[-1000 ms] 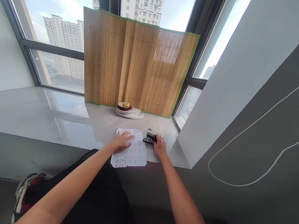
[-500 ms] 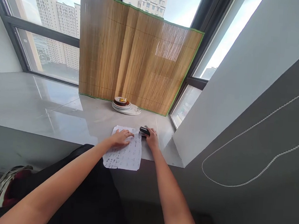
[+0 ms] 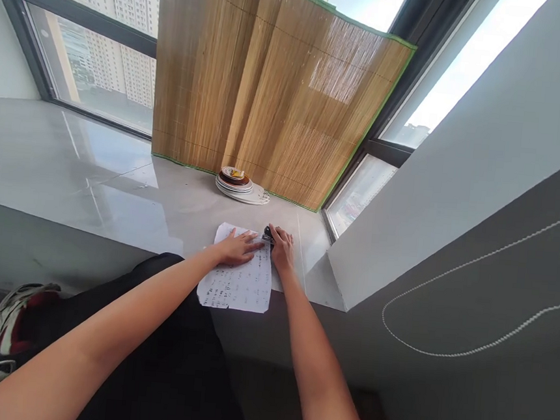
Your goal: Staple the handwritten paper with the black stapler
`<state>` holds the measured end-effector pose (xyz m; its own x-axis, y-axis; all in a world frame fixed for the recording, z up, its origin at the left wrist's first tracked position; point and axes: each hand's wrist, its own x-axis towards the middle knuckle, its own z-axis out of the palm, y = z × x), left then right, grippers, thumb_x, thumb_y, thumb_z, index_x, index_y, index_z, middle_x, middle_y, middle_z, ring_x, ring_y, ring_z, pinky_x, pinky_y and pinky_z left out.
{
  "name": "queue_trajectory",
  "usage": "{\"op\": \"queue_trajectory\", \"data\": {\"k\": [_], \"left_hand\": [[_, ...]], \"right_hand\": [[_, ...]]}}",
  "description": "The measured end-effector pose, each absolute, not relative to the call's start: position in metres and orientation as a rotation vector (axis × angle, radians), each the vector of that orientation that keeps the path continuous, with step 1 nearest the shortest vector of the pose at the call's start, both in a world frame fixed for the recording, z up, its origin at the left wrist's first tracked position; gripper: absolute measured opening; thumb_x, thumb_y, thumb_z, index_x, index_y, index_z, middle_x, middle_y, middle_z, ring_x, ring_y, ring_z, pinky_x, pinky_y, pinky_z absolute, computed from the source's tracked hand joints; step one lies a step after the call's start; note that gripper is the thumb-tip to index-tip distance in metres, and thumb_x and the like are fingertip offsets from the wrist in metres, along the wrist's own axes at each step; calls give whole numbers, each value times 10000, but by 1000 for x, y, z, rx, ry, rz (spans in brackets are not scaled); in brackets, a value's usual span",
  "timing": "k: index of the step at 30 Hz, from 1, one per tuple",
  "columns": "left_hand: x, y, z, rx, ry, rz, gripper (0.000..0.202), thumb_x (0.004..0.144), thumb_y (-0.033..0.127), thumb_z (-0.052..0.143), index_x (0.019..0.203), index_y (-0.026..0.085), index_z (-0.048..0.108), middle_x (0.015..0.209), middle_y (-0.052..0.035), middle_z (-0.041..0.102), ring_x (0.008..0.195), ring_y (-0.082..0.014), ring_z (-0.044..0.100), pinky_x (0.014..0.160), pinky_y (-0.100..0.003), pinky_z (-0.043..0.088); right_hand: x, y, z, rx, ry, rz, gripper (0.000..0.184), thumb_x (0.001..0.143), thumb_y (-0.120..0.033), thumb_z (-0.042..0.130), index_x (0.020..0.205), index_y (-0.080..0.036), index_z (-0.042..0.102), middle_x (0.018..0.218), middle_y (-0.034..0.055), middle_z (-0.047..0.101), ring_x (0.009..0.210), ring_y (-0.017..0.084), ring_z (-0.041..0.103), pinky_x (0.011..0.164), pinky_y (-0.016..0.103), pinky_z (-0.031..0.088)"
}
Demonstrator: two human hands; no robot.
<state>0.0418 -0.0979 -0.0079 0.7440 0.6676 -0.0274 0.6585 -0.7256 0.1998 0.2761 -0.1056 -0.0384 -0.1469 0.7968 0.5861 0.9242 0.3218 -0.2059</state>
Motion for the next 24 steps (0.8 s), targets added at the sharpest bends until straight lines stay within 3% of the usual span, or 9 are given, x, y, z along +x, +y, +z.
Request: {"op": "queue_trajectory", "data": {"k": [7, 16, 24], "left_hand": [[43, -97, -10, 2715, 1025, 77, 622, 1071, 490, 384, 1682, 378, 362, 1814, -77, 123, 1680, -346, 108, 1261, -774, 11], [43, -99, -9, 2672, 1017, 134, 602, 1055, 478, 435, 1653, 412, 415, 1806, -62, 186, 1675, -363, 123, 1245, -799, -18], [42, -103, -4, 2696, 1030, 76, 611, 1064, 472, 408, 1670, 394, 384, 1815, -74, 117, 1680, -352, 101, 1245, -799, 13]], "right_hand": [[273, -108, -38, -1563, -2040, -373, 629, 1000, -91, 433, 1559, -345, 570, 1393, 78, 677, 1300, 283, 589, 1237, 534, 343], [272, -112, -33, -1578, -2052, -325, 647, 992, -59, 402, 1537, -354, 586, 1398, 65, 672, 1353, 271, 569, 1302, 639, 202], [275, -112, -34, -1568, -1975, -228, 697, 913, -13, 395, 1503, -303, 626, 1402, 86, 674, 1300, 282, 566, 1263, 598, 253]]}}
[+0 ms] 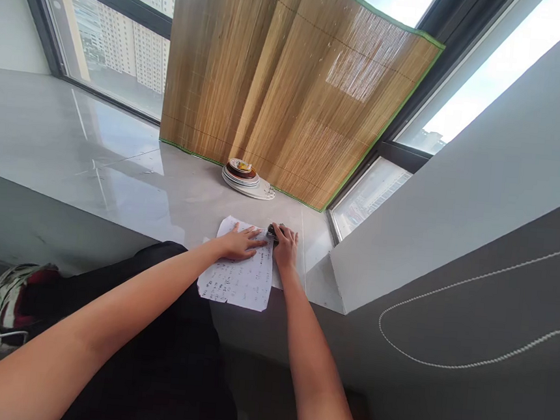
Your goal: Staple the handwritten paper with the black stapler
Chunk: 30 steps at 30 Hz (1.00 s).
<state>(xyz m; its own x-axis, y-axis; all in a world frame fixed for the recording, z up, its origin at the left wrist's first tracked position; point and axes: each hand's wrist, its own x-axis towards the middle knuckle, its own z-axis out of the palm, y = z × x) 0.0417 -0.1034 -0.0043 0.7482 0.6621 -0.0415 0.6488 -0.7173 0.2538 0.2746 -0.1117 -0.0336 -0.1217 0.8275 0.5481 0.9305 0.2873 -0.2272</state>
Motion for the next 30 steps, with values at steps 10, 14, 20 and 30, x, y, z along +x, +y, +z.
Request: {"op": "queue_trajectory", "data": {"k": [10, 14, 20, 30], "left_hand": [[43, -101, -8, 2639, 993, 177, 591, 1038, 455, 487, 1627, 460, 442, 1803, -15, 202, 1671, -375, 137, 1247, -801, -22], [42, -100, -7, 2646, 981, 161, 597, 1041, 462, 472, 1637, 450, 428, 1804, -22, 199, 1671, -374, 137, 1245, -804, -21], [42, -102, -6, 2666, 1002, 134, 603, 1049, 472, 440, 1650, 420, 412, 1810, -40, 167, 1676, -355, 123, 1250, -796, -5], [43, -99, -8, 2641, 987, 164, 602, 1031, 453, 484, 1631, 449, 437, 1804, -18, 200, 1669, -377, 143, 1245, -806, -14]], "right_hand": [[273, -112, -31, -1565, -2035, -264, 659, 942, -30, 397, 1481, -313, 648, 1387, 81, 682, 1327, 281, 565, 1275, 575, 240], [274, -112, -32, -1547, -2053, -275, 645, 953, -33, 385, 1480, -296, 649, 1385, 89, 683, 1332, 281, 565, 1274, 568, 244], [274, -111, -33, -1542, -2033, -294, 624, 976, -59, 385, 1492, -300, 639, 1380, 90, 687, 1296, 281, 581, 1255, 540, 291], [274, -110, -31, -1543, -2065, -254, 692, 929, -15, 403, 1497, -338, 633, 1390, 66, 683, 1354, 267, 563, 1301, 612, 214]]}}
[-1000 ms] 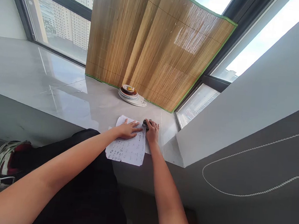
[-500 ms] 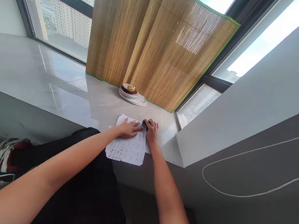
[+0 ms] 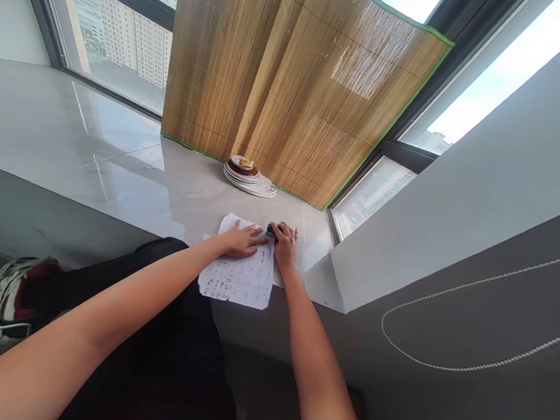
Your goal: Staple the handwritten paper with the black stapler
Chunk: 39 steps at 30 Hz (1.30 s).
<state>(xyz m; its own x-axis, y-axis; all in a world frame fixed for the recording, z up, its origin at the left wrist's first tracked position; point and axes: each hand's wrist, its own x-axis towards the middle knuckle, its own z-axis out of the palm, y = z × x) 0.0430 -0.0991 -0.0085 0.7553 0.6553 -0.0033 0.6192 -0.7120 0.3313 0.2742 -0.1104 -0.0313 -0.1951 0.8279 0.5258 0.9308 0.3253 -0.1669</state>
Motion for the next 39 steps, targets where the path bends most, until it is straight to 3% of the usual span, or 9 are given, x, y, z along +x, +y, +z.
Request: {"op": "queue_trajectory", "data": {"k": [14, 19, 24, 30, 35, 37, 39], "left_hand": [[40, -99, -7, 2637, 1009, 148, 605, 1044, 452, 476, 1645, 429, 419, 1808, -28, 181, 1668, -381, 140, 1240, -806, -39], [36, -97, -8, 2665, 1012, 135, 578, 1058, 461, 448, 1635, 465, 423, 1805, -13, 194, 1669, -359, 156, 1252, -794, 0], [36, -95, -9, 2695, 1018, 96, 590, 1077, 478, 397, 1663, 418, 387, 1808, -49, 165, 1675, -352, 132, 1247, -798, 10], [37, -95, -9, 2701, 1054, 49, 654, 1074, 485, 376, 1705, 330, 301, 1808, -79, 151, 1677, -337, 132, 1265, -772, 22], [36, -97, -14, 2712, 1046, 100, 665, 1064, 489, 384, 1693, 283, 321, 1799, -96, 199, 1673, -333, 154, 1270, -769, 41], [38, -96, -14, 2691, 1094, 175, 681, 1037, 498, 469, 1670, 275, 361, 1778, -93, 283, 1655, -325, 225, 1297, -716, 103], [38, -95, -12, 2640, 1253, 323, 648, 1013, 422, 552, 1629, 268, 421, 1725, -88, 410, 1602, -290, 351, 1317, -591, 217]], "right_hand": [[263, -114, -27, -1601, -2212, -316, 688, 865, -27, 516, 1464, -336, 658, 1372, 102, 653, 1395, 350, 472, 1302, 651, 150], [261, -115, -32, -1630, -1959, -360, 672, 900, -42, 456, 1490, -320, 620, 1343, 101, 659, 1289, 305, 539, 1241, 547, 300], [267, -110, -42, -1720, -1706, -395, 549, 930, -91, 469, 1443, -220, 615, 1233, 157, 679, 1149, 338, 576, 1028, 480, 456], [266, -114, -37, -1785, -1541, -380, 258, 915, -138, 569, 1147, -215, 653, 1113, 154, 669, 1061, 342, 584, 917, 456, 480], [252, -128, -21, -1679, -1438, -391, 192, 920, -192, 570, 1107, -217, 603, 1155, 165, 654, 1106, 363, 581, 916, 464, 488], [240, -133, -17, -1647, -1327, -281, 169, 912, -240, 603, 1080, -231, 584, 1105, 152, 662, 1025, 345, 607, 837, 430, 494], [222, -139, -16, -1633, -1291, -120, 157, 895, -280, 647, 1024, -251, 562, 1023, 112, 670, 931, 313, 627, 771, 391, 480]]}}
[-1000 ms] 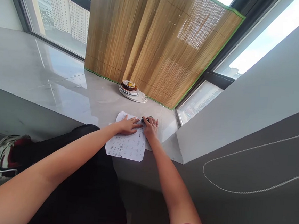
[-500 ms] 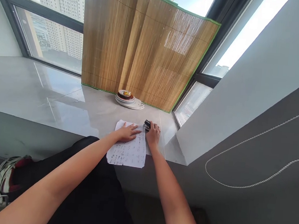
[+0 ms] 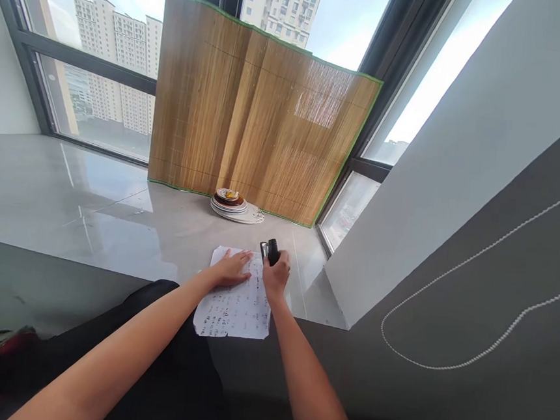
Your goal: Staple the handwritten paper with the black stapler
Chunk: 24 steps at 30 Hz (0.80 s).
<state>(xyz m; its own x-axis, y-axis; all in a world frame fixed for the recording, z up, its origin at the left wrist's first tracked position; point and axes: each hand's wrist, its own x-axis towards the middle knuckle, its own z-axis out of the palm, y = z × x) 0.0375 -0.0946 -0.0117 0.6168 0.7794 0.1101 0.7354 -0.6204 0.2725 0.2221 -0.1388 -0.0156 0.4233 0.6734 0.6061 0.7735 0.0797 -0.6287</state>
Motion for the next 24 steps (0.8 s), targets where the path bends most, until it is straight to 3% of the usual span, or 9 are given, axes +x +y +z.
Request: {"op": "queue_trajectory", "data": {"k": [3, 6, 10, 13, 21, 24], "left_hand": [[30, -92, -1, 2517, 1605, 564, 520, 1009, 123, 451, 1521, 193, 512, 1596, -147, 548, 1464, -253, 520, 1216, -441, 394], [15, -92, 12, 2359, 1932, 719, 505, 947, -45, 342, 1366, 117, 571, 1411, -223, 621, 1316, -309, 610, 1057, -458, 479], [2, -95, 15, 2270, 2069, 898, 373, 935, -65, 401, 1148, 148, 622, 1182, -158, 674, 1129, -279, 677, 958, -385, 497], [4, -97, 9, 2287, 2034, 884, 321, 924, -60, 455, 1081, 160, 627, 1141, -138, 667, 1076, -266, 693, 911, -355, 503], [10, -92, 1, 2212, 1989, 991, 383, 874, -95, 454, 1130, 152, 596, 1134, -133, 662, 998, -256, 711, 822, -332, 515], [7, -90, 0, 2159, 2000, 1094, 408, 862, -102, 442, 1173, 124, 577, 1128, -154, 663, 1008, -279, 713, 827, -353, 525]], "right_hand": [[190, -145, -17, -1631, -1387, 77, 189, 885, -294, 675, 984, -263, 518, 998, 56, 661, 903, 265, 643, 743, 335, 449], [162, -146, -19, -1674, -1488, 173, 227, 872, -245, 671, 981, -264, 472, 1047, 41, 647, 939, 243, 638, 746, 308, 424], [155, -141, -24, -1731, -1585, 194, 260, 864, -169, 634, 1016, -264, 445, 1086, 46, 634, 958, 233, 630, 739, 299, 403], [178, -140, -29, -1741, -1585, 187, 250, 878, -163, 605, 1046, -265, 451, 1074, 42, 644, 976, 237, 641, 753, 303, 404], [252, -145, -36, -1834, -1465, 171, 223, 855, -241, 633, 1033, -274, 502, 1044, 49, 694, 975, 256, 673, 766, 314, 434], [258, -144, -37, -1788, -1414, 172, 211, 854, -349, 668, 997, -270, 535, 1002, 56, 700, 956, 264, 672, 754, 315, 444]]}}
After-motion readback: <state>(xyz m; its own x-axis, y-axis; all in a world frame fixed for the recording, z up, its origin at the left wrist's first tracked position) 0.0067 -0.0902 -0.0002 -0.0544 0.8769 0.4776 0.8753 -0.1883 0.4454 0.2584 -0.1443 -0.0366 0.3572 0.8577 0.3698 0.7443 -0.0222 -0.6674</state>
